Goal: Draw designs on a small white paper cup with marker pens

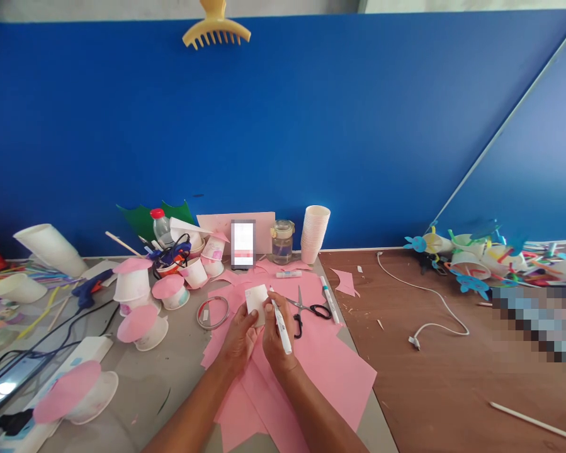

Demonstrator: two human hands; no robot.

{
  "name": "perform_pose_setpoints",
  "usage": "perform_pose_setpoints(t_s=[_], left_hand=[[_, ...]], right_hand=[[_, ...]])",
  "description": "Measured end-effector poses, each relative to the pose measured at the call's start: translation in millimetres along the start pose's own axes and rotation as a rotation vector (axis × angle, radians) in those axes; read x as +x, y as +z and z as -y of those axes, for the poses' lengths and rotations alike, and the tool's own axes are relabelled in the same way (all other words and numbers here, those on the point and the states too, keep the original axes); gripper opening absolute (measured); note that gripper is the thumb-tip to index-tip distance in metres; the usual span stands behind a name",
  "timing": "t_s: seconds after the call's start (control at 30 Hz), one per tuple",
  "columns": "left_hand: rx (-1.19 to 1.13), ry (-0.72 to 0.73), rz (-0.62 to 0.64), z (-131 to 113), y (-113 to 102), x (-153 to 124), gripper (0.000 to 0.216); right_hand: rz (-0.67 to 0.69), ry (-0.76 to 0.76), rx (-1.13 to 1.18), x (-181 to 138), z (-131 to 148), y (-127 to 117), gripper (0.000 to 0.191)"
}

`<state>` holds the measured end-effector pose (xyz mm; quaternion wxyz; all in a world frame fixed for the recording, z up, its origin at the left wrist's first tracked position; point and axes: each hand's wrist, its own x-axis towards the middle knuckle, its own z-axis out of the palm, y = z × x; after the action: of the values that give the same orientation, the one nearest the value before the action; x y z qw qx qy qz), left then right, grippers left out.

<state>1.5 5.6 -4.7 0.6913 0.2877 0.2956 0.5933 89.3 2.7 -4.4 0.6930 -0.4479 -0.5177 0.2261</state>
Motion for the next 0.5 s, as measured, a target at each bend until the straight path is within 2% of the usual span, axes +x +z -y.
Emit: perform_pose_setpoints(t_s=[0.27,0.5], left_hand=[[0.025,-0.008,0.009,-2.7,3.0,-2.5,0.037],[0.114,0.01,0.022,-4.8,7.5,-5.8,0.045]], right_hand=[[-0.03,-0.079,-0.046,-2.7,-8.5,3.8,0.021],[0.022,-0.151,-0.063,-1.6,-4.4,2.6,0.02]])
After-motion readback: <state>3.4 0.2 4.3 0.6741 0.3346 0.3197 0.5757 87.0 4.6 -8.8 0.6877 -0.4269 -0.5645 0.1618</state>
